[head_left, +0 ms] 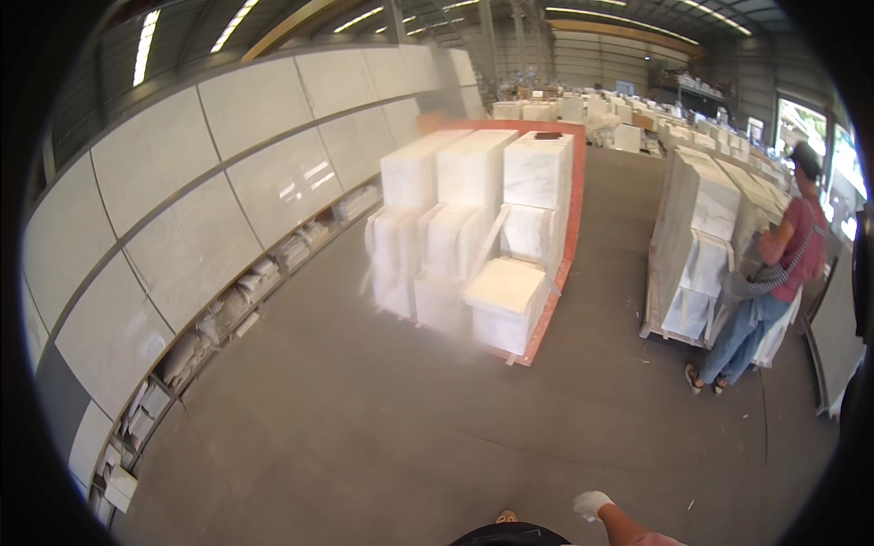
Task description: The person picks up square tiles from a stack and places them on the floor in a grid pattern. They handle the tiles with gloved hands, aligning each tile next to others already laid. Another person is also laying tiles nearby.
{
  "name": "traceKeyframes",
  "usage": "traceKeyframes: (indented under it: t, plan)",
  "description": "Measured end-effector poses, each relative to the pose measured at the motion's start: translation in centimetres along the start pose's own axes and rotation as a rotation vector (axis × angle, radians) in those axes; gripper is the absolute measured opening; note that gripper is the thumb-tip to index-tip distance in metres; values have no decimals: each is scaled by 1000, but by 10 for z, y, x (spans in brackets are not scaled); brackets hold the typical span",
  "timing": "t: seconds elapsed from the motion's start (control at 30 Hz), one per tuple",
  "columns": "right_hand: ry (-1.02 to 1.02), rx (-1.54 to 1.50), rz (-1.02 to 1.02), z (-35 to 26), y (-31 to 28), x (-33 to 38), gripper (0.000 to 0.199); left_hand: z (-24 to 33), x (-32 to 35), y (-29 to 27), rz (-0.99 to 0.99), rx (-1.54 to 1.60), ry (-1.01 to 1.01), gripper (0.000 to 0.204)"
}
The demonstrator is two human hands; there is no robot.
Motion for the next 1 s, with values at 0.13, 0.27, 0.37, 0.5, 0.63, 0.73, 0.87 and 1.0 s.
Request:
traceKeyframes:
  t: [0.13,0.27,0.37,0.5,0.63,0.73,0.87,1.0]
  plan:
    - [363,-694,375,92,-165,-58,31,-55,18,-29,6,-44,-204,28]
    - [652,-1315,410,141,-237,-103,40,-89,16,-41,-63,-142,-288,32]
    - [743,-1289,393,155,-233,-138,36,-85,-20,-55,-159,-394,-51,35]
    - [284,-288,44,121,-189,-190,29,-83,-160,-140,-252,-346,-197,30]
    - [866,-774,-39,117,-117,-176,36,-34,-330,-280,-145,-512,-19,27]
    - [1152,-1040,-5,123,-123,-179,37,41,-458,-385,97,-596,252,23]
    - [1155,-1202,93,148,-183,-214,32,102,-566,-442,321,1069,-317,31]
    - [1089,-1292,154,197,-230,-262,28,205,-651,-421,164,997,-169,26]
Point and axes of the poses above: each hand's wrist, its own x-axis away from the middle knuckle, its own y-axis out of the palm, z = x × y, the point moved 10 cm from there along -x, towards the middle knuckle, and after that the axes turned 9 degrees about z, right-handed, at the moved point
